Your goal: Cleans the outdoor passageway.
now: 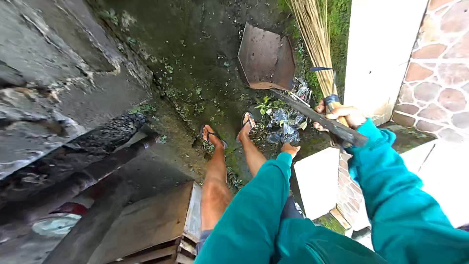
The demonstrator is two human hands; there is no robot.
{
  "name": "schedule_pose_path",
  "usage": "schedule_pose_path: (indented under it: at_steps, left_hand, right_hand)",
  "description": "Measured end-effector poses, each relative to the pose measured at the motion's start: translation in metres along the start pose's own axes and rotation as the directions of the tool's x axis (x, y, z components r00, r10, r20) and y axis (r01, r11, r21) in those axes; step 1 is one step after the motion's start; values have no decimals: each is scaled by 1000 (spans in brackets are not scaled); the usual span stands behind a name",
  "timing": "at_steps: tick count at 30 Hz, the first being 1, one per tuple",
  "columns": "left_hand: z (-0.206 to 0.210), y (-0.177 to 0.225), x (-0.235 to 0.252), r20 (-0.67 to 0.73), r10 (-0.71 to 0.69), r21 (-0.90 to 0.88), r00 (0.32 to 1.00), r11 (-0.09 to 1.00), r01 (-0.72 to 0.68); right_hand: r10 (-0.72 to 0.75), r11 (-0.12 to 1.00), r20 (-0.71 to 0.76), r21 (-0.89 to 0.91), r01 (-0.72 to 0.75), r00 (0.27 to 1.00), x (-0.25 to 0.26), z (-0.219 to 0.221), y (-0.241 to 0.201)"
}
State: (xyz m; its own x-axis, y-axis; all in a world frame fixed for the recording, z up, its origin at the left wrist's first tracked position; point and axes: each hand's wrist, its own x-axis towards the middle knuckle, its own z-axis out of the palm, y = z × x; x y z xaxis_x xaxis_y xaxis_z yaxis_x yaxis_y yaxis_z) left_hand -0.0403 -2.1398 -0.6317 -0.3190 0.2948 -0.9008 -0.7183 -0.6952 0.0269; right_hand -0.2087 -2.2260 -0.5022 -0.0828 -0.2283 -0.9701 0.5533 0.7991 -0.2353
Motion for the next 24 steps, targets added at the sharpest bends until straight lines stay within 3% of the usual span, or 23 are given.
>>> schedule_pose_path:
  at_steps: [3, 4, 6, 11, 17, 20, 22, 24]
  left_hand:
    - [-27, 14, -71, -215, 256, 158, 942, 961, -225]
    - [-35, 20, -97, -281, 373, 216, 884, 922, -321]
    - [-43, 28, -128, -365, 619, 337, 696, 784, -521]
    - [-34, 59, -135, -211, 908, 602, 362, 413, -684]
    - [-5, 76, -116, -15, 939, 662, 344, 267, -700]
    - [15, 82, -112, 45, 906, 644, 421, 295, -705]
    - [21, 78, -105, 18, 879, 599, 476, 372, -710]
    - [22, 70, -102, -70, 884, 572, 462, 415, -707]
  right_hand:
    - [2, 999, 10, 44, -3, 1000, 0, 1, 8]
    - [-3, 997, 27, 74, 1, 1000, 3, -1, 14]
    - [-17, 993, 50, 115, 12, 999, 6, 3, 22]
    - [-114, 993, -64, 18, 116, 991, -14, 34, 21]
    - [-265, 961, -207, 24, 276, 942, -72, 7, 38]
    - [-289, 951, -219, 46, 306, 932, -98, -13, 55]
    - [-300, 945, -217, 64, 320, 929, -111, -20, 70]
    - [-301, 943, -224, 77, 325, 927, -127, -26, 92]
